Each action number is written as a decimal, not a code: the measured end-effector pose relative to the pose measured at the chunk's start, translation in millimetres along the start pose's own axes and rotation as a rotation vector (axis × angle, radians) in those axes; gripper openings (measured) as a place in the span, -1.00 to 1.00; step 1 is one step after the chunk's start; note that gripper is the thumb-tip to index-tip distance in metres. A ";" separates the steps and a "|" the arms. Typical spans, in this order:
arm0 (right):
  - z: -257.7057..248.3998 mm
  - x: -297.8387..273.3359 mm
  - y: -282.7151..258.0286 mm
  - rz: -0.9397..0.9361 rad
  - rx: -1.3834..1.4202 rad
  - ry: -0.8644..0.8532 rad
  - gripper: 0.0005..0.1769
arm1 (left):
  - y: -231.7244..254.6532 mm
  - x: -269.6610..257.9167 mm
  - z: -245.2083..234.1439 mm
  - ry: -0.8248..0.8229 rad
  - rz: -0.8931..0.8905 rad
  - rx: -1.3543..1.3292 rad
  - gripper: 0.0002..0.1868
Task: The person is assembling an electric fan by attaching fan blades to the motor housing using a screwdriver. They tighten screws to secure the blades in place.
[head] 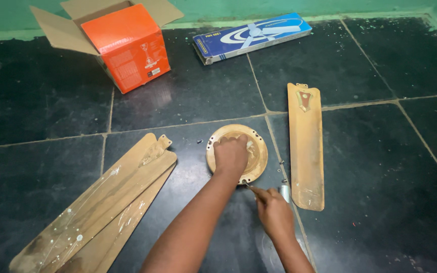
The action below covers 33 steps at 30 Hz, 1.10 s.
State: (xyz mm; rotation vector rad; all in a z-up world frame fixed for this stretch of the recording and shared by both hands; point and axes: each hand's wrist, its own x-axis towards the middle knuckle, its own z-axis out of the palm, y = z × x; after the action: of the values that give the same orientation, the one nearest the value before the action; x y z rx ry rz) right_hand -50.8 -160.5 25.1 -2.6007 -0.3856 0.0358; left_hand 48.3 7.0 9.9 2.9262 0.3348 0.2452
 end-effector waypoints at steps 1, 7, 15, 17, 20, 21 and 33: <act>2.3 0.8 -0.3 -0.008 0.005 0.013 -0.66 | -0.3 -0.3 -0.1 0.005 -0.001 0.000 -0.86; 7.3 1.3 -0.3 0.019 -0.022 -0.001 -0.68 | -0.7 -1.8 1.8 0.011 -0.005 0.003 -0.86; -3.1 -4.8 -0.6 -0.043 -0.035 -0.012 -0.67 | 7.1 0.2 12.7 0.045 -0.023 -0.033 -0.87; -4.2 -4.9 0.1 -0.021 -0.047 -0.006 -0.68 | 10.8 0.6 15.1 0.070 -0.034 -0.041 -0.87; -0.1 -2.8 -1.4 0.020 -0.060 0.007 -0.68 | 13.8 0.6 15.5 0.059 -0.049 -0.036 -0.86; 2.5 -2.4 -2.0 0.019 -0.057 0.015 -0.68 | 13.9 0.0 15.3 0.055 -0.053 -0.038 -0.86; 1.3 -3.5 34.6 -0.053 -0.085 0.082 -0.63 | 4.0 5.1 13.3 0.025 -0.135 -0.100 -0.79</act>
State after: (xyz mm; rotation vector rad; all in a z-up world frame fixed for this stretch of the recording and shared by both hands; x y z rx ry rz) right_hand -45.1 -189.7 6.9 -2.6638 -0.4343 -0.1069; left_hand 56.5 2.2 -1.4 2.7898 0.5063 0.2714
